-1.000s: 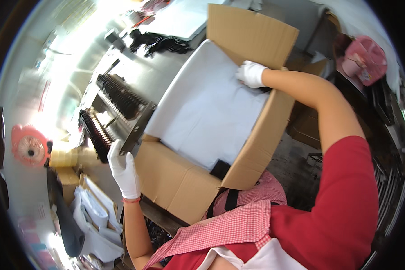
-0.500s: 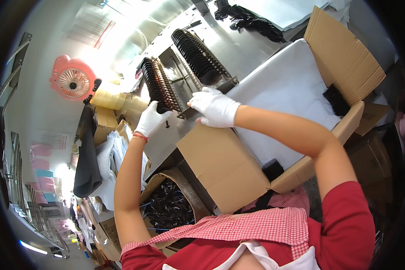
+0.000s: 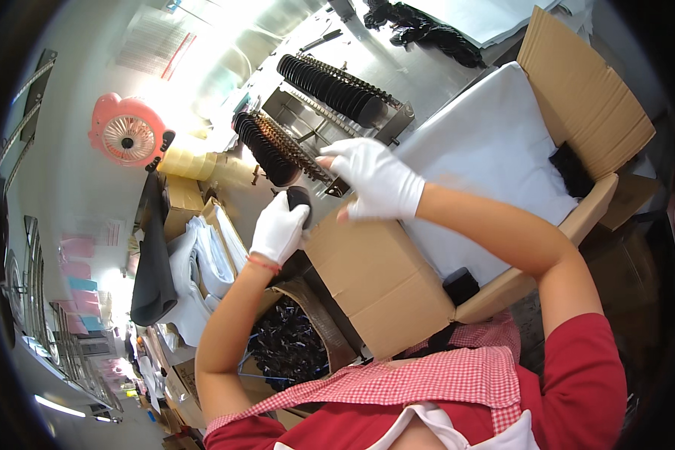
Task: The person repeatedly picks up small black components and inserts them into slots on a metal rack, then places the filled rack onto a larger metal shelving unit. The person also moves a cardboard box and handles a white foam sheet during the process.
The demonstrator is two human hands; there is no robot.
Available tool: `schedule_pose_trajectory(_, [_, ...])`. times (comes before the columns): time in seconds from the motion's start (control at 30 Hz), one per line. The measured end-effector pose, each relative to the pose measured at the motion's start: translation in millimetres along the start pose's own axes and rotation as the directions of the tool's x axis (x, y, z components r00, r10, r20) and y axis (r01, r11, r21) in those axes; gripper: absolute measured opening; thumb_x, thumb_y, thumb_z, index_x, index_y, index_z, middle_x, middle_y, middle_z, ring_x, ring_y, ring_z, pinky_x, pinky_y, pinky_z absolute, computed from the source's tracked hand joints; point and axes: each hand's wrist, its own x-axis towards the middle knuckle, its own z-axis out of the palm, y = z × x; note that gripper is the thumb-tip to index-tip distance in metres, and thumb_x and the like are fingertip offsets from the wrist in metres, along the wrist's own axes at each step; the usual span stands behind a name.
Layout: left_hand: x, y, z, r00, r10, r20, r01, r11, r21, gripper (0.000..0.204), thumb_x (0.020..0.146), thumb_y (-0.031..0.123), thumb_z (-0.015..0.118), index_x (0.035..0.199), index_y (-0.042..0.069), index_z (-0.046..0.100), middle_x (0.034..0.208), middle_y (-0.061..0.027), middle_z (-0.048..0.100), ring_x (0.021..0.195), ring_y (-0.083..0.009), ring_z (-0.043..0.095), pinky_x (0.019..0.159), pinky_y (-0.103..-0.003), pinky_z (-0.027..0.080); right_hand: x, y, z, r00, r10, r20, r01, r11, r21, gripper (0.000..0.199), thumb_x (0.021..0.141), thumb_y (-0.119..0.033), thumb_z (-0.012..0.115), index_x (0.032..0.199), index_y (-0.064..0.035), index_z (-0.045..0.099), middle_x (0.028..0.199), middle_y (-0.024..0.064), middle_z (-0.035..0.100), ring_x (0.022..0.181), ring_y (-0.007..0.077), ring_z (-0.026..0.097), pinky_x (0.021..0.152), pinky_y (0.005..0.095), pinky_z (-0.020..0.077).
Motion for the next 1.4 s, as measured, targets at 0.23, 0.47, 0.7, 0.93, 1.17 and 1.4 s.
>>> schedule_pose_trajectory(0.23, [-29.6, 25.4, -11.2, 0.896, 0.405, 0.179, -0.415, 0.910, 0.017, 0.038, 0.093, 0.027, 0.060, 0.108, -0.008, 0.056, 0.099, -0.0246, 0.064, 0.089, -0.0325, 0.066, 0.078, -0.039, 0.053, -2.1, -53.5, 16.0, 0.987, 0.145, 0.069, -0.158, 0.958, 0.238, 0.052, 0.079, -0.016, 0.071, 0.127, -0.0097, 0.054, 0.108, 0.0137, 0.060, 0.099, 0.0313, 0.065, 0.081, 0.0396, 0.0558])
schedule_pose_trajectory(0.47, [68.6, -61.9, -33.2, 0.967, 0.032, -0.252, -0.043, 0.998, -0.038, 0.083, 0.072, 0.035, 0.086, 0.127, -0.010, 0.043, 0.105, -0.0188, 0.065, 0.093, -0.0232, 0.065, 0.083, -0.035, 0.053, 26.6, 14.6, 15.9, 0.984, 0.177, 0.024, -0.179, 0.975, 0.131, 0.033, 0.075, -0.016, 0.073, 0.106, -0.0137, 0.062, 0.096, 0.0068, 0.065, 0.092, 0.0261, 0.066, 0.080, 0.0357, 0.0554])
schedule_pose_trajectory(0.7, [91.9, -23.7, -21.5, 0.998, 0.046, -0.031, -0.053, 0.952, -0.301, 0.039, 0.079, 0.024, 0.076, 0.094, -0.005, 0.055, 0.078, -0.0143, 0.067, 0.061, -0.0171, 0.063, 0.056, -0.030, 0.052, 34.3, 51.9, 31.7, 0.998, 0.046, 0.053, -0.052, 0.992, 0.113, 0.026, 0.072, -0.031, 0.069, 0.093, -0.0159, 0.063, 0.073, 0.0065, 0.066, 0.068, 0.0279, 0.067, 0.062, 0.0388, 0.0546])
schedule_pose_trajectory(0.93, [90.9, -18.7, -9.6, 0.987, -0.032, -0.156, 0.069, 0.970, 0.234, 0.030, 0.091, 0.019, 0.055, 0.113, -0.001, 0.056, 0.093, -0.0259, 0.069, 0.081, -0.0371, 0.068, 0.077, -0.044, 0.055, 37.2, 47.6, 34.1, 0.993, 0.080, 0.091, -0.093, 0.984, 0.151, 0.036, 0.073, -0.034, 0.074, 0.103, -0.0171, 0.065, 0.090, 0.0079, 0.069, 0.083, 0.0272, 0.068, 0.073, 0.0386, 0.0556])
schedule_pose_trajectory(1.17, [20.3, -4.9, -17.4, 1.000, -0.004, -0.009, -0.002, 0.792, -0.611, 0.020, 0.091, 0.011, 0.057, 0.105, -0.002, 0.060, 0.084, -0.0103, 0.066, 0.079, -0.0172, 0.067, 0.065, -0.032, 0.055, 40.0, -22.2, 16.1, 0.993, 0.116, 0.038, -0.122, 0.938, 0.324, 0.071, 0.071, -0.027, 0.083, 0.133, -0.0096, 0.054, 0.137, 0.0136, 0.051, 0.116, 0.0335, 0.059, 0.098, 0.0385, 0.0507])
schedule_pose_trajectory(1.4, [6.7, -6.9, -50.3, 0.853, 0.363, 0.374, -0.164, 0.868, -0.470, 0.040, 0.103, 0.032, 0.044, 0.123, 0.000, 0.057, 0.109, -0.0157, 0.063, 0.101, -0.0231, 0.062, 0.093, -0.032, 0.046, 39.6, -27.7, 19.8, 0.961, 0.250, 0.119, -0.276, 0.891, 0.359, 0.047, 0.076, -0.025, 0.077, 0.117, -0.0159, 0.057, 0.109, 0.0136, 0.057, 0.107, 0.0328, 0.060, 0.091, 0.0404, 0.0522])
